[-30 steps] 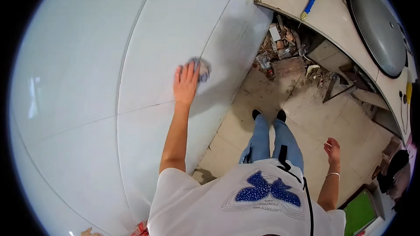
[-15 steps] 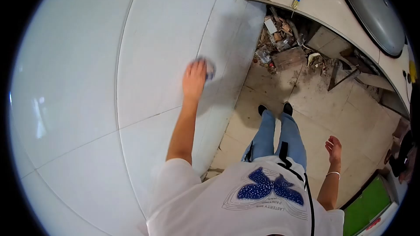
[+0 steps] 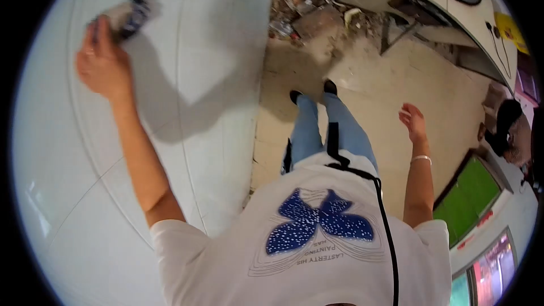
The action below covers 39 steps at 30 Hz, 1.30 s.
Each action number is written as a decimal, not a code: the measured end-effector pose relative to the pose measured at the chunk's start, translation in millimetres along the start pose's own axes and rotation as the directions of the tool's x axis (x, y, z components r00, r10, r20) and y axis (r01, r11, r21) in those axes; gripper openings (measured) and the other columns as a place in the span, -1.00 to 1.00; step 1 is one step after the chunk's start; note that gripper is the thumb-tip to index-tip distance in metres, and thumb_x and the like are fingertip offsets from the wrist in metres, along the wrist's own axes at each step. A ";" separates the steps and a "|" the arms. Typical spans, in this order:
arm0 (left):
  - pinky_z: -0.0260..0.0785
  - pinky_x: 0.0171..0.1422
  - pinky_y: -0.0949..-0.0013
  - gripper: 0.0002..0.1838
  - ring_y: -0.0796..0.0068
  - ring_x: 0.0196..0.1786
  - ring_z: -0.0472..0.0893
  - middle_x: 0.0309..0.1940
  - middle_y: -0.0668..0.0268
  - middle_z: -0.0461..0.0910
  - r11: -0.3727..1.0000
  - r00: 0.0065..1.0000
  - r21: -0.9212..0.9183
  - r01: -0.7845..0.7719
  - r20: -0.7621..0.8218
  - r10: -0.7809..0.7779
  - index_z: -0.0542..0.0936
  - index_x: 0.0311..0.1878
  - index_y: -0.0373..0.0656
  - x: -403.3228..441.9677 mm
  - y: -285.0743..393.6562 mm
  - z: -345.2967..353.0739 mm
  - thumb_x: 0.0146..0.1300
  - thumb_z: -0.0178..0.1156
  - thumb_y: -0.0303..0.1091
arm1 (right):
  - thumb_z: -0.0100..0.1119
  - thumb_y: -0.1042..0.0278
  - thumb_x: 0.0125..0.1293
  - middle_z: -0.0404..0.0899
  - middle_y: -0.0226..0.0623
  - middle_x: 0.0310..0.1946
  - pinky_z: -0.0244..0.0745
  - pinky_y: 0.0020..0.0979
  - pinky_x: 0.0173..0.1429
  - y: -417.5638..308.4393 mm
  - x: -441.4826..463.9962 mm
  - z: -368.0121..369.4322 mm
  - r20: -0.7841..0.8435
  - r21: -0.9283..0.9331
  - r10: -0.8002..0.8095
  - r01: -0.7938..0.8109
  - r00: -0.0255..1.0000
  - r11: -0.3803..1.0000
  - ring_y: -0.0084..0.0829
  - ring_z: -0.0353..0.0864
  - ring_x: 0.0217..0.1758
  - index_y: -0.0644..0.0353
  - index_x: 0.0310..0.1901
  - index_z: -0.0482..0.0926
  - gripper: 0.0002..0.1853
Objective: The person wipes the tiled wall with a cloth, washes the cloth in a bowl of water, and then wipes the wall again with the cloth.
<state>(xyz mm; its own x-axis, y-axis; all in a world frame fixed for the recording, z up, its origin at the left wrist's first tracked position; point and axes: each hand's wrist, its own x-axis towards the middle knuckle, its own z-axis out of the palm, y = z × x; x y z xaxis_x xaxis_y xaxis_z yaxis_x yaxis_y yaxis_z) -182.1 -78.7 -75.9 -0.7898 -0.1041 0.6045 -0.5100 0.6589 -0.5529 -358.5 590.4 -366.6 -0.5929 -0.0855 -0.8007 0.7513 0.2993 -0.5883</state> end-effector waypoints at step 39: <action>-0.13 0.48 -0.02 -0.67 0.15 0.34 0.28 0.27 0.16 0.29 0.916 0.944 0.230 0.330 -0.057 -0.326 0.53 0.08 -0.21 -111.5 -75.9 -168.8 0.24 0.10 -0.45 | -0.05 0.33 0.33 0.03 0.25 0.34 -0.04 -0.07 0.46 -245.8 -181.9 643.8 0.129 0.056 -0.991 0.997 0.038 0.045 0.20 0.08 0.35 0.37 0.39 0.00 -0.34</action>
<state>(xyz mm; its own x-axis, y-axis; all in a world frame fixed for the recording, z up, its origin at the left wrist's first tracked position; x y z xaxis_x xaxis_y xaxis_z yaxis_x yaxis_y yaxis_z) 2.2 8.6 -4.6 -0.5596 -0.2705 0.7834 -0.8060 0.3977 -0.4384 -248.6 -79.4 -149.2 -0.7296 -0.4220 0.5382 -0.5410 -0.1254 -0.8317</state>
